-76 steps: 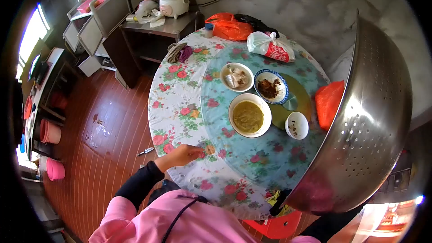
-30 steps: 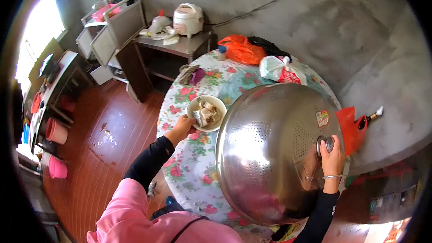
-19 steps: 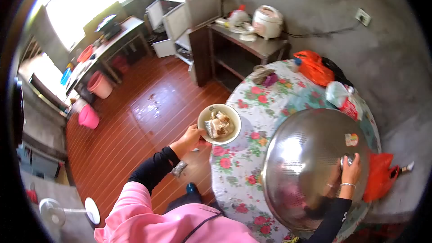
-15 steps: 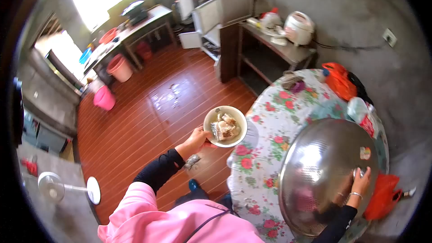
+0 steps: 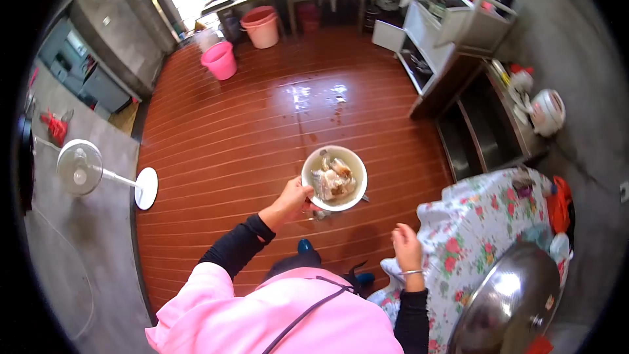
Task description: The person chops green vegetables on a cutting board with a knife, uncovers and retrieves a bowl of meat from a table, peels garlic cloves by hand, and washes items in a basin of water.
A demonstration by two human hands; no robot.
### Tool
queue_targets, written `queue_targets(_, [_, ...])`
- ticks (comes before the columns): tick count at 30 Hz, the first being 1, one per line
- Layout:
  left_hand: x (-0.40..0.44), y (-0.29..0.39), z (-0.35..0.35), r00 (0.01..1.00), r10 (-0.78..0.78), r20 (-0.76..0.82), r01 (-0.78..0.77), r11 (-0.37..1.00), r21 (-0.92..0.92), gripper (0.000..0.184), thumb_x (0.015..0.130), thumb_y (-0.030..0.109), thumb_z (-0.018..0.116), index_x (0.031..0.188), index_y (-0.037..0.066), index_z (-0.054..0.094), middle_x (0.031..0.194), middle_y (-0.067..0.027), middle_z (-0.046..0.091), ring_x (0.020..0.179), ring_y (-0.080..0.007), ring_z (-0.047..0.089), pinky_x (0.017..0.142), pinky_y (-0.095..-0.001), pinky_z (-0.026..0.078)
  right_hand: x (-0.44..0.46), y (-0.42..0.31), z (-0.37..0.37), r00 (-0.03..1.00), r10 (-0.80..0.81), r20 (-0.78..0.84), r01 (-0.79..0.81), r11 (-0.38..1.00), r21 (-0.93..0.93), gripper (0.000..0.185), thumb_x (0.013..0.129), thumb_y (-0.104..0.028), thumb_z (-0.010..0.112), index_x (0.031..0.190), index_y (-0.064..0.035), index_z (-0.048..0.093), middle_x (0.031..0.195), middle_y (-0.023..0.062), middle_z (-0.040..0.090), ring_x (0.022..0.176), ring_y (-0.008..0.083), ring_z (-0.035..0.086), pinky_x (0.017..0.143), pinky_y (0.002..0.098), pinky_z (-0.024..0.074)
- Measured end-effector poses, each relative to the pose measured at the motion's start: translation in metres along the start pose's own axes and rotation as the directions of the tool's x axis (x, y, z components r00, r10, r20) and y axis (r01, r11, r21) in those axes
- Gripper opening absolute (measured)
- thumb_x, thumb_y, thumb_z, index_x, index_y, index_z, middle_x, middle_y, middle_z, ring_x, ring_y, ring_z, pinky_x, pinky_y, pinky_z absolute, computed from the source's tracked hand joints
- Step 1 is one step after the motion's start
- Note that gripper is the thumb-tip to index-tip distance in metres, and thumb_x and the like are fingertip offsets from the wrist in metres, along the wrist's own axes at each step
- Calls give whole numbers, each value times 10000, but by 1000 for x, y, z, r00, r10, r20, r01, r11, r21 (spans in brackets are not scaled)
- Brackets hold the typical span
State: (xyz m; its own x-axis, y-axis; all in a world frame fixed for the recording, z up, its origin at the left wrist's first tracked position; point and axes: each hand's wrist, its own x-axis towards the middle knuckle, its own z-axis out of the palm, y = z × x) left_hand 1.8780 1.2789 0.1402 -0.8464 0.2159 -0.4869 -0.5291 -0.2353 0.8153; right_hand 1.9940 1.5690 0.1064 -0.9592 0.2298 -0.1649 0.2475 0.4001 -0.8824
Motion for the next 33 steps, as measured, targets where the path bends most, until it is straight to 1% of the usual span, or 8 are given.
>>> queue_targets(5, [3,-8,-110,996,12,-90,-13,1000,-21,314,739,-56,383,1044,-23,452,901,-158,572,715,-249,619,572,-345,564,43,-75,159,869,21,495,-286,836,468,422,857,-179,495,1223,-23,354,1029,120,546,790,177,601,638,255,508])
queue_targets(10, [-28,20,-176,975,90,-202,-124,979,-163,335,729,-53,387,1058,-38,448,922,-159,570,738,-242,615,577,-339,563,58,-146,250,630,27,776,-533,742,406,422,867,-126,446,1247,-88,267,1053,134,520,826,240,602,627,332,533])
queue_targets(22, [-2,69,-322,934,60,-353,-207,896,-394,299,795,-6,405,1091,-45,427,955,-173,559,743,-256,616,568,-341,562,129,-232,432,521,-61,851,-640,632,437,474,769,47,371,1228,-27,278,1102,188,478,866,308,586,606,380,565])
queue_targets(27, [56,121,-405,959,81,-273,-167,936,-310,322,808,39,442,1122,-28,413,1000,-137,557,796,-215,608,551,-300,547,198,-275,510,517,-86,852,-637,626,450,494,760,60,358,1236,-37,271,1121,188,471,889,311,580,625,385,564])
queue_targets(29, [69,147,-430,811,371,-453,-288,926,243,425,763,102,523,1150,-27,403,1079,-152,523,939,-256,557,677,-360,517,216,-296,536,524,-119,843,-608,641,468,503,755,59,356,1239,-43,263,1127,179,471,892,309,580,625,390,563])
queue_targets(30, [79,163,-445,808,372,-458,-287,926,246,425,763,102,523,1150,-27,403,1079,-152,523,939,-256,557,677,-360,517,229,-305,553,518,-122,846,-610,641,466,503,755,59,356,1239,-43,263,1127,179,471,892,309,580,625,390,563])
queue_targets(32, [97,199,-478,420,816,-397,-110,480,870,578,700,159,590,1201,-20,364,1158,-185,463,1069,-318,457,868,-411,403,256,-326,589,478,-162,863,-625,628,464,498,754,56,352,1235,-46,268,1127,172,473,894,309,579,634,401,560])
queue_targets(33, [104,218,-492,454,843,-288,-109,374,921,667,662,166,613,1236,-13,324,1206,-232,392,1127,-369,377,982,-405,272,264,-344,602,480,-152,864,-613,646,455,481,760,47,347,1227,-47,282,1126,167,477,894,308,580,647,408,557])
